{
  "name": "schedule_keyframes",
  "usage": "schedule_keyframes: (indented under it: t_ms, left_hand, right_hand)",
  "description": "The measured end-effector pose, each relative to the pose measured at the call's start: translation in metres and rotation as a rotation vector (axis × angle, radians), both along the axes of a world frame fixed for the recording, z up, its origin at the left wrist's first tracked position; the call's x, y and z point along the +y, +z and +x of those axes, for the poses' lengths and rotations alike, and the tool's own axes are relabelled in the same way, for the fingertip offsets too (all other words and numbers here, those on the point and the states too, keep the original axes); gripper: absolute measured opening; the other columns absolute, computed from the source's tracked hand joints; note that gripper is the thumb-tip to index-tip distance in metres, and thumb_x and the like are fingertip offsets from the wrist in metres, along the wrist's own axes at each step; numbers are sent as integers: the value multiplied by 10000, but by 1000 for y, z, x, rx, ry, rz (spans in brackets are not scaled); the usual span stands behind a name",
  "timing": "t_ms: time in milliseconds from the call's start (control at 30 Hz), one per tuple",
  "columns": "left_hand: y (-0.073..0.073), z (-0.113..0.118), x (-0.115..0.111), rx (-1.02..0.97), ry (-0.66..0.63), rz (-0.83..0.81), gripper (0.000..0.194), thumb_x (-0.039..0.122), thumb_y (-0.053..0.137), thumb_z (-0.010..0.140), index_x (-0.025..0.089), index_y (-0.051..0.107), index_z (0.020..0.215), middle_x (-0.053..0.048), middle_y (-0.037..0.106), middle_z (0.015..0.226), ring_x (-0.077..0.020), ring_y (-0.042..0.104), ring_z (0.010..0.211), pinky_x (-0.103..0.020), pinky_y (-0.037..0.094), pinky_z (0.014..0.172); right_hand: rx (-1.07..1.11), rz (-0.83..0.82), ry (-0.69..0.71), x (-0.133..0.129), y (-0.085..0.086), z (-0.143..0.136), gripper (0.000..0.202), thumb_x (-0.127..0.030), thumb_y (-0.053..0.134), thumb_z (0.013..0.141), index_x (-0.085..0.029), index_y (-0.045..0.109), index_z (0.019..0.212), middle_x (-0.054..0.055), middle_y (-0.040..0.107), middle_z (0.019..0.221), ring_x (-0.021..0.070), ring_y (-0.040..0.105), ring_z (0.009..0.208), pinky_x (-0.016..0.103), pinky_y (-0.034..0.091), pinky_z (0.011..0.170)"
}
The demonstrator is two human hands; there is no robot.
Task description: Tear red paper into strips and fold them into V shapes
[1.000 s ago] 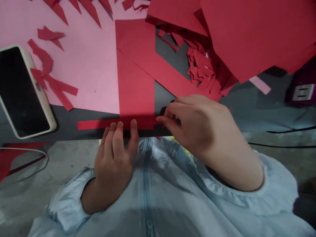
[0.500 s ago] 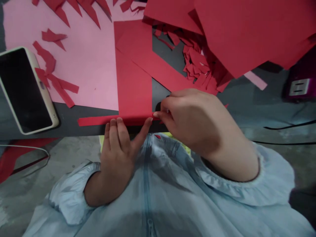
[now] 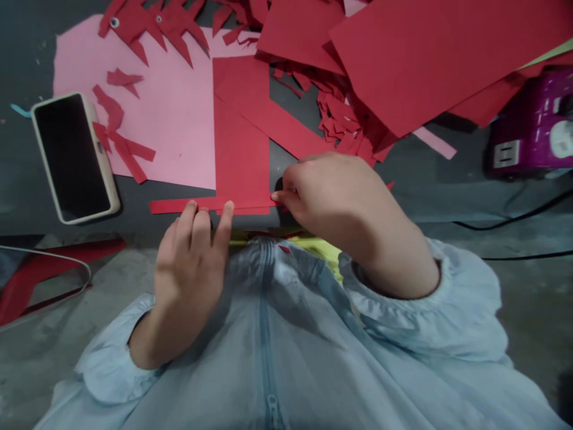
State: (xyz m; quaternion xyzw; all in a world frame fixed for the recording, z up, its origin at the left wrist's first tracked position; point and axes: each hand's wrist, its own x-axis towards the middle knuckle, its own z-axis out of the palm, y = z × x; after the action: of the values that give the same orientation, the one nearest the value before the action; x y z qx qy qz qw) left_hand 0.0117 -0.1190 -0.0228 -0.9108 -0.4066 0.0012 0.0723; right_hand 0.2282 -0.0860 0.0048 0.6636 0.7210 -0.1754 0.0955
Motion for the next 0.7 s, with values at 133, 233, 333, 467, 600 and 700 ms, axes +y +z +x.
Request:
schedule_keyframes:
  t_ms: [133,233,333,467,600,700]
  left_hand:
    - [5,-9,3,-37,60,-26,440,144,442,931,115,558,1354,-200,639,1166,-371,509,1331,-481,522,967]
    - [7,-7,8,-76,173,-68,410,164,431,927,74,600,1290,-217,653,1133,-395,500,1326,-511,511,956]
    - [3,7,8,-76,161,-59,407,142,415,922,-7,592,1257,-248,653,1134,-394,543,1262,-510,489,960]
    - [-7,30,1,-125,-130,-31,420,107,421,922,-7,544,1307,-231,647,1213,-326,577,1223,-426,492,945]
    - [-14,44,0,-134,-168,-30,410,104,384,935,36,566,1297,-188,677,1177,-265,631,1124,-400,493,976]
    - [-15,45,1,-136,-166,4,395,84,380,935,45,585,1270,-157,701,1113,-244,660,1060,-396,493,1009]
  right_hand:
    - [-24,-27,20,1,1,0,271,-278,489,890,-194,733,808,126,716,793,232,618,706,320,262,550]
    - [-40,-16,14,2,1,-1,265,-274,504,890,-177,747,847,136,733,818,235,627,724,315,272,552]
    - [-38,15,17,1,-2,-1,248,-275,530,888,-164,752,875,142,734,812,248,637,738,317,296,562]
    - [-7,115,0,-2,-6,-3,219,-288,559,882,-184,745,833,121,717,736,258,640,713,332,328,579]
    - [13,173,-15,-9,-4,0,218,-273,569,861,-204,726,726,104,700,675,237,612,650,336,296,559]
    - [-10,180,-49,-18,1,6,265,-278,535,877,-211,688,672,91,680,655,215,581,605,334,261,542]
